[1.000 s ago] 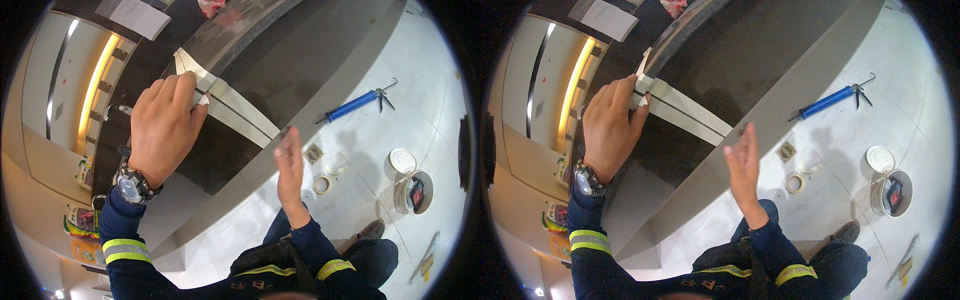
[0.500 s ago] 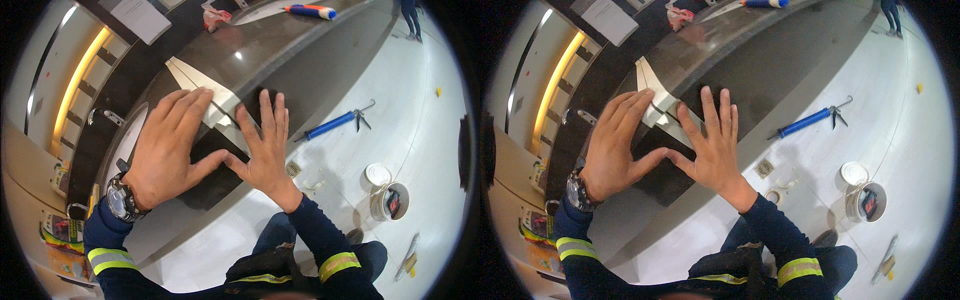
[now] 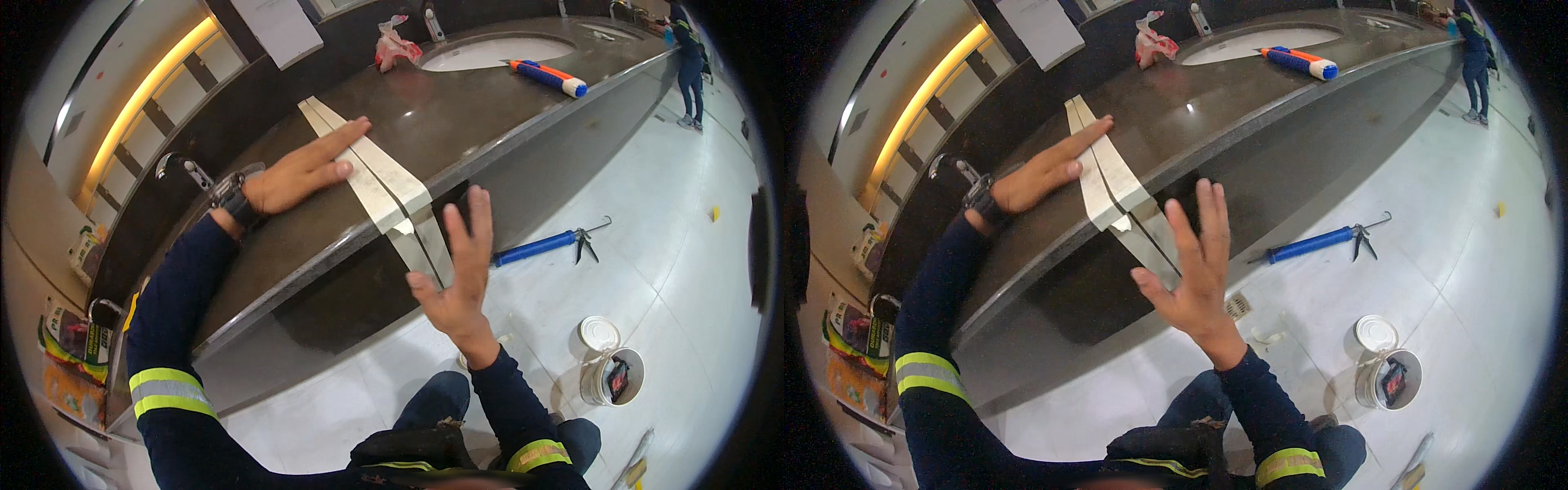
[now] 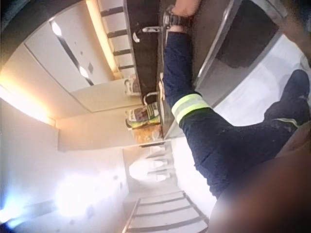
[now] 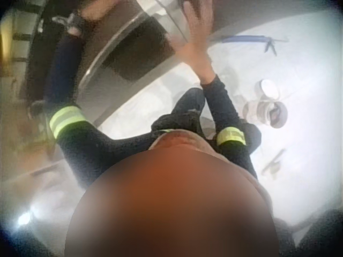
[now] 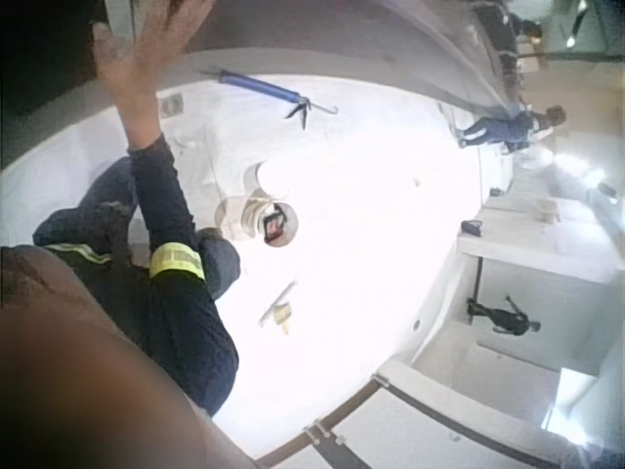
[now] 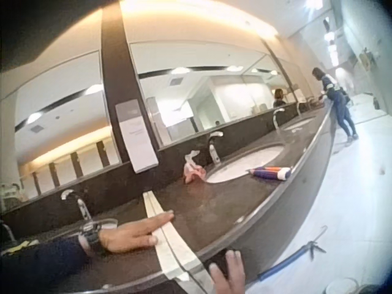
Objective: The person applies masking tape along the edge of a bathroom countertop, then uses a putty knife to spread a sealant or adhesive along the taped line. The person smooths the material and removes excess with the tool, working along the countertop edge near the sinks.
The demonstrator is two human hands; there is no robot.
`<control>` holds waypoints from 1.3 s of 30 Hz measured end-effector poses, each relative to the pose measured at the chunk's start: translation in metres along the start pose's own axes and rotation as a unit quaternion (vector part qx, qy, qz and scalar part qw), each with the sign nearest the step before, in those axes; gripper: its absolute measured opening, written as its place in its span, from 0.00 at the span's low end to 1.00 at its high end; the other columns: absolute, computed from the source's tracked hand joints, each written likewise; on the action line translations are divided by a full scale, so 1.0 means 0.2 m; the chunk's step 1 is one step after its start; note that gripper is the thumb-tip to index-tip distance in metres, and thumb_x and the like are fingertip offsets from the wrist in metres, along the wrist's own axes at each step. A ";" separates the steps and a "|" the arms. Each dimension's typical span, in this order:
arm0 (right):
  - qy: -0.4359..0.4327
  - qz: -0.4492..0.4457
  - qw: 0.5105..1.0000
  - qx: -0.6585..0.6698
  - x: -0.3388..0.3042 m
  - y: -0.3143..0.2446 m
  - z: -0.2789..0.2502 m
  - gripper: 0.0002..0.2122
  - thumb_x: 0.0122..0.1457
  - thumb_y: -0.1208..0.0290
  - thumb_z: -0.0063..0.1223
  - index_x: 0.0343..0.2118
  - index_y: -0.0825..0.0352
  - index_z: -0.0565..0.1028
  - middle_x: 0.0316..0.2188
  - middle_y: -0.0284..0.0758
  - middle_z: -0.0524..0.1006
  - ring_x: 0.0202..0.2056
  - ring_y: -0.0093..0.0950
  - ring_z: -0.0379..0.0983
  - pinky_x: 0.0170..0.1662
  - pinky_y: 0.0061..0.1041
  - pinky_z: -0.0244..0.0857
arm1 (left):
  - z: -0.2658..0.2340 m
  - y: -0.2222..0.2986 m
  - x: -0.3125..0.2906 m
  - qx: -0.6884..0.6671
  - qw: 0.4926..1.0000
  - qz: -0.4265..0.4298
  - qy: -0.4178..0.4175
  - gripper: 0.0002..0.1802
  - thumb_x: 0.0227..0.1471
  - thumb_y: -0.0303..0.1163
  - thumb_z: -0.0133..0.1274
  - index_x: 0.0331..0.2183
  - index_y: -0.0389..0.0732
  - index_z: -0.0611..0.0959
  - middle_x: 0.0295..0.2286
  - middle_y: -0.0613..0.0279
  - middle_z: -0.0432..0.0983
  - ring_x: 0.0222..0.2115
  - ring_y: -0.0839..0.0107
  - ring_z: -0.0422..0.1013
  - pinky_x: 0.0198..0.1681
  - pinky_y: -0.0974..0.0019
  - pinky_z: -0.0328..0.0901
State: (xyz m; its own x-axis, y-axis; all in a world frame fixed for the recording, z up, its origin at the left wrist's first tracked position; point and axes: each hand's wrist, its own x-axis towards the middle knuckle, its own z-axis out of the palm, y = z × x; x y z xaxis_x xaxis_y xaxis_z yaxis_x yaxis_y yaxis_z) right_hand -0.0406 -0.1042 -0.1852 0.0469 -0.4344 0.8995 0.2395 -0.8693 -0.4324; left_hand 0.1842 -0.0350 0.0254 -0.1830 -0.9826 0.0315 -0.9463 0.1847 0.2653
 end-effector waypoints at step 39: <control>-0.404 0.204 0.864 -0.222 1.12 -0.14 0.03 0.24 0.56 0.62 0.63 0.55 0.64 0.73 0.56 0.41 0.72 0.61 0.42 0.65 0.62 0.43 0.57 | -0.23 -1.27 0.50 0.085 0.923 -0.347 0.145 0.57 0.57 0.72 0.40 0.65 0.28 0.59 0.67 0.39 0.50 0.69 0.49 0.47 0.71 0.54 0.43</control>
State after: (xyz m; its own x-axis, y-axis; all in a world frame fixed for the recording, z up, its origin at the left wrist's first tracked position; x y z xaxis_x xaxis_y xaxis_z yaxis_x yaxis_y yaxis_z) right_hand -0.0301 -0.1759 0.0296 0.7442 -0.5748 0.3402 -0.3428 -0.7658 -0.5441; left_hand 0.4180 -0.1811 0.0059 0.5382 -0.8246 0.1745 -0.8415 -0.5145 0.1647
